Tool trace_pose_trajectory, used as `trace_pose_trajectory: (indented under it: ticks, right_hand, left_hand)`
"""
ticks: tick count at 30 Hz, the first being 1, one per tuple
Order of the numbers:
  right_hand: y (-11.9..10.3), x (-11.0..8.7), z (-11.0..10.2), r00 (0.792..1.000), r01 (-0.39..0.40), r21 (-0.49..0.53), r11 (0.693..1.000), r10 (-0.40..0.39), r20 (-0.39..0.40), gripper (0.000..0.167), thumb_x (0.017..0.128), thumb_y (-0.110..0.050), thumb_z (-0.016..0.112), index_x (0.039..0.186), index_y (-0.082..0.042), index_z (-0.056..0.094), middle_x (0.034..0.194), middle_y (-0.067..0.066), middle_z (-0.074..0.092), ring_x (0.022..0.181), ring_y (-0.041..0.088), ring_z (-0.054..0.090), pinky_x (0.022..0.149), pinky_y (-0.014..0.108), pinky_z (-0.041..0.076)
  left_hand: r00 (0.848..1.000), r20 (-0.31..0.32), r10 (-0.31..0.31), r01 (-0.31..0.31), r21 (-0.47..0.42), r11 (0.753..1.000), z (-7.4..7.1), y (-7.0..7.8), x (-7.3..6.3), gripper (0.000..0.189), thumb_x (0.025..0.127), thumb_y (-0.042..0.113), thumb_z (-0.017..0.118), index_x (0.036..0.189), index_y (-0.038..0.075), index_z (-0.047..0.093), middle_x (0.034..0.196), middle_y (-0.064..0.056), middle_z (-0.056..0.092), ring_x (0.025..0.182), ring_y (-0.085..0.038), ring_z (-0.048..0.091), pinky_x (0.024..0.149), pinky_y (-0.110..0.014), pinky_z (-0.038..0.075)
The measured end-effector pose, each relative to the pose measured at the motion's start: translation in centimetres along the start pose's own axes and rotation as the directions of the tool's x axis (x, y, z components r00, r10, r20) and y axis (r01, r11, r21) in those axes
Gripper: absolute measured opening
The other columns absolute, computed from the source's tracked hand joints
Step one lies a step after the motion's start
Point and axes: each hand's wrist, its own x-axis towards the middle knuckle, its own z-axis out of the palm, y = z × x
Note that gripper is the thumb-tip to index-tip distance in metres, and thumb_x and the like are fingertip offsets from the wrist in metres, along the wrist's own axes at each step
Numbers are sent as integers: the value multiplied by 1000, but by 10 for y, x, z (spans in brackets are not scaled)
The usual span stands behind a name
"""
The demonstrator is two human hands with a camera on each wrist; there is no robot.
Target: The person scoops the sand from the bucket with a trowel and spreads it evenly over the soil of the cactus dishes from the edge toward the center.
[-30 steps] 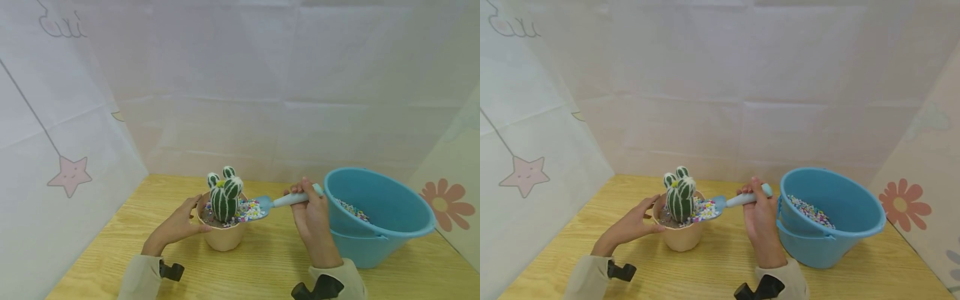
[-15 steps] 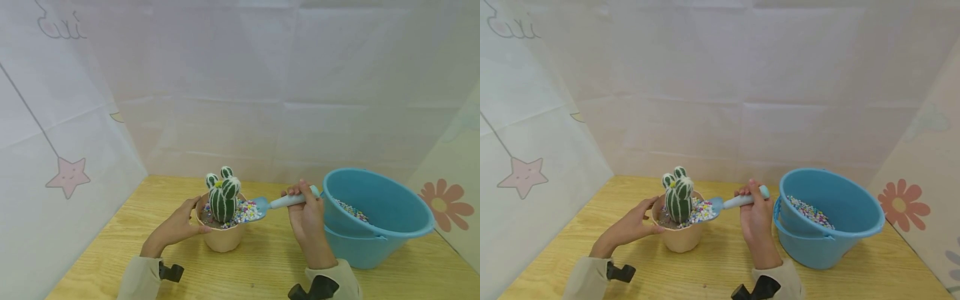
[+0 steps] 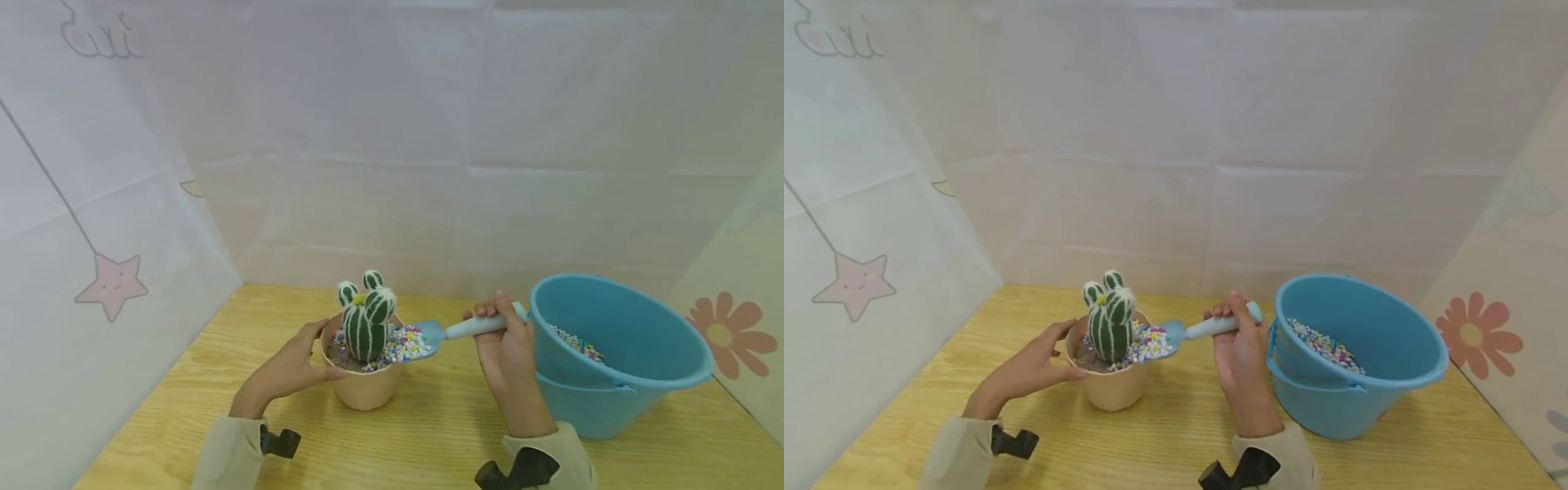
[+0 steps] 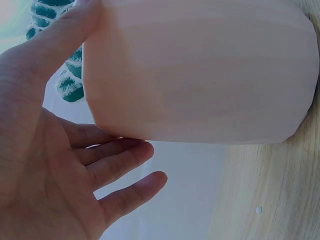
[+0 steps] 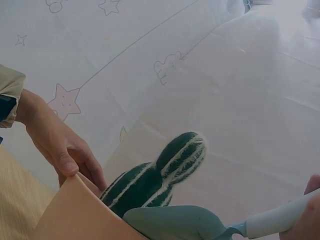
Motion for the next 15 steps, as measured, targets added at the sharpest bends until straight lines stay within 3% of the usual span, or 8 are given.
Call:
trace_pose_trajectory:
  ticks: [6, 15]
  right_hand:
    - [-4, 0, 2, 999, 8, 13, 1000, -8, -31, 34, 101, -12, 45, 69, -6, 54, 68, 2, 53, 69, 14, 53, 74, 30, 48]
    - [-10, 0, 3, 1000, 20, -49, 999, -21, -12, 33, 102, -15, 45, 70, -8, 53, 71, 0, 51, 72, 14, 50, 76, 30, 47]
  left_hand:
    - [1000, 8, 3, -3, -19, 1000, -1, 0, -2, 100, 81, 46, 73, 149, -4, 19, 151, -27, 25, 136, -45, 32, 106, -57, 35]
    - [999, -8, 36, -36, -28, 999, -1, 0, -2, 91, 80, 42, 75, 143, -5, 28, 145, -25, 36, 134, -42, 36, 104, -56, 37]
